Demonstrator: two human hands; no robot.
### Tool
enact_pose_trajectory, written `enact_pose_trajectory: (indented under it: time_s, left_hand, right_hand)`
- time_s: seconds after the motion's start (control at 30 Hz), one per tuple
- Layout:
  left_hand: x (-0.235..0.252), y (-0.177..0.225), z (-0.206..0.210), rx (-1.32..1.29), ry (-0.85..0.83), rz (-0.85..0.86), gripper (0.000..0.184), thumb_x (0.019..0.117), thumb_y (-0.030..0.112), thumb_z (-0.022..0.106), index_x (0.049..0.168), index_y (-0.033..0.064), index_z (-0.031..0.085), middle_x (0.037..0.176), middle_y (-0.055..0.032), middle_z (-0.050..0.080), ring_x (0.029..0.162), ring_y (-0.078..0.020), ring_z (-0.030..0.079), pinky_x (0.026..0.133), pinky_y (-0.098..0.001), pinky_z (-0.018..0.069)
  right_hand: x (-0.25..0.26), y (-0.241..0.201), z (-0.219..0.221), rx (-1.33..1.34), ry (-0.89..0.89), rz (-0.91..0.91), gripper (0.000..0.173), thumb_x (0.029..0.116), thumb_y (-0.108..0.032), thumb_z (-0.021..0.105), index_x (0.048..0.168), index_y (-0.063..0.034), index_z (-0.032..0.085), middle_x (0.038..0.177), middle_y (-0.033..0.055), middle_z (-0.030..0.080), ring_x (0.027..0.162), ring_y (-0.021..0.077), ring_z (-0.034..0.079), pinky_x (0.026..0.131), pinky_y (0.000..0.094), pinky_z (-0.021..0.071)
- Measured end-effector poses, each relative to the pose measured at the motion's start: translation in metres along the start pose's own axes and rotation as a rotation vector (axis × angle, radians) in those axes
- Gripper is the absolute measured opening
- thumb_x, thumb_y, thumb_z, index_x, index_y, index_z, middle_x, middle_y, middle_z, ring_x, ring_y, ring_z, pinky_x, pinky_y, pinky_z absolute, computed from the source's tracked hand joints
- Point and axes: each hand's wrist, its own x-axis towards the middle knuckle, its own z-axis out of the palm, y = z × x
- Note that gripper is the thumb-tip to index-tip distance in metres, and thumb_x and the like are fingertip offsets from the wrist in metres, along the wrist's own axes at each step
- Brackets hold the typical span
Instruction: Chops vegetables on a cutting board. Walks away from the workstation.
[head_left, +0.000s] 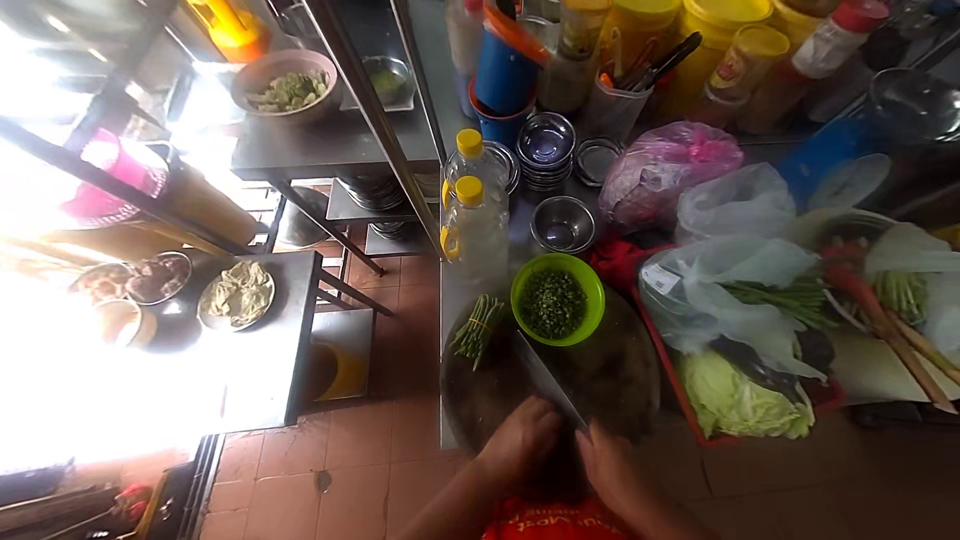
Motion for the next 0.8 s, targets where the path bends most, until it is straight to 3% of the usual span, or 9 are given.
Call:
enact_pose_trajectory:
  time_s: [0.13,0.23,0.37,0.5,0.63,0.8]
  left_hand:
    - [-0.002,0.002,0.0,0.005,0.006,-0.009,0.018,0.1055,0.02,0.055,0.105,0.0084,0.069,0.11,-0.0074,0.069,0.113,-0.0199,0.064,0.102,-0.0323,0.053]
    - [0.0,0.001,-0.001,-0.003,0.0,0.005,0.018,0.1052,0.019,0.055,0.104,0.0082,0.069,0.11,-0.0074,0.068,0.112,-0.02,0.064,0.102,-0.0324,0.0531]
    - [-0.001,0.001,0.0,0.003,-0.008,0.004,0.019,0.1061,0.021,0.055,0.104,0.0077,0.068,0.109,-0.0084,0.068,0.111,-0.0213,0.064,0.101,-0.0328,0.0535]
    - [-0.002,0.001,-0.001,-0.012,-0.015,0.012,0.019,0.1059,0.02,0.054,0.103,0.0082,0.068,0.11,-0.0079,0.068,0.113,-0.0208,0.064,0.102,-0.0329,0.0527]
    - [-0.005,0.002,-0.001,0.0,-0.008,0.014,0.019,0.1068,0.02,0.054,0.103,0.0082,0.068,0.109,-0.0076,0.067,0.112,-0.0205,0.064,0.101,-0.0326,0.0531]
    - [-0.005,0.002,-0.003,-0.025,0.006,0.027,0.017,0.1056,0.022,0.057,0.104,0.0097,0.069,0.11,-0.0058,0.067,0.112,-0.0189,0.063,0.101,-0.0319,0.053]
  right_hand:
    - [-0.005,-0.013,-0.021,-0.056,-0.053,0.012,0.041,0.1101,-0.043,0.036,0.121,-0.0104,0.059,0.089,0.0118,0.07,0.088,0.0301,0.073,0.078,0.0492,0.0598]
    - [-0.001,-0.004,0.003,-0.03,0.025,0.005,0.043,0.1098,-0.042,0.037,0.122,-0.0087,0.06,0.086,0.0118,0.071,0.086,0.0299,0.074,0.075,0.0485,0.0606]
    - [-0.006,-0.015,-0.022,-0.062,-0.054,0.008,0.04,0.1104,-0.042,0.037,0.119,-0.01,0.059,0.089,0.0118,0.07,0.088,0.0298,0.073,0.077,0.0485,0.0598]
    - [-0.001,-0.001,0.008,0.014,0.05,0.008,0.044,0.1094,-0.044,0.038,0.12,-0.0081,0.062,0.085,0.0114,0.071,0.084,0.0287,0.074,0.075,0.0474,0.0606]
    - [-0.003,-0.015,-0.016,-0.025,-0.036,0.015,0.041,0.1101,-0.043,0.037,0.119,-0.0103,0.059,0.089,0.011,0.07,0.089,0.029,0.073,0.078,0.0479,0.0597]
    - [0.008,-0.003,0.015,0.082,0.101,0.014,0.045,0.1089,-0.045,0.04,0.118,-0.0072,0.063,0.085,0.011,0.071,0.085,0.0288,0.074,0.076,0.0477,0.0607]
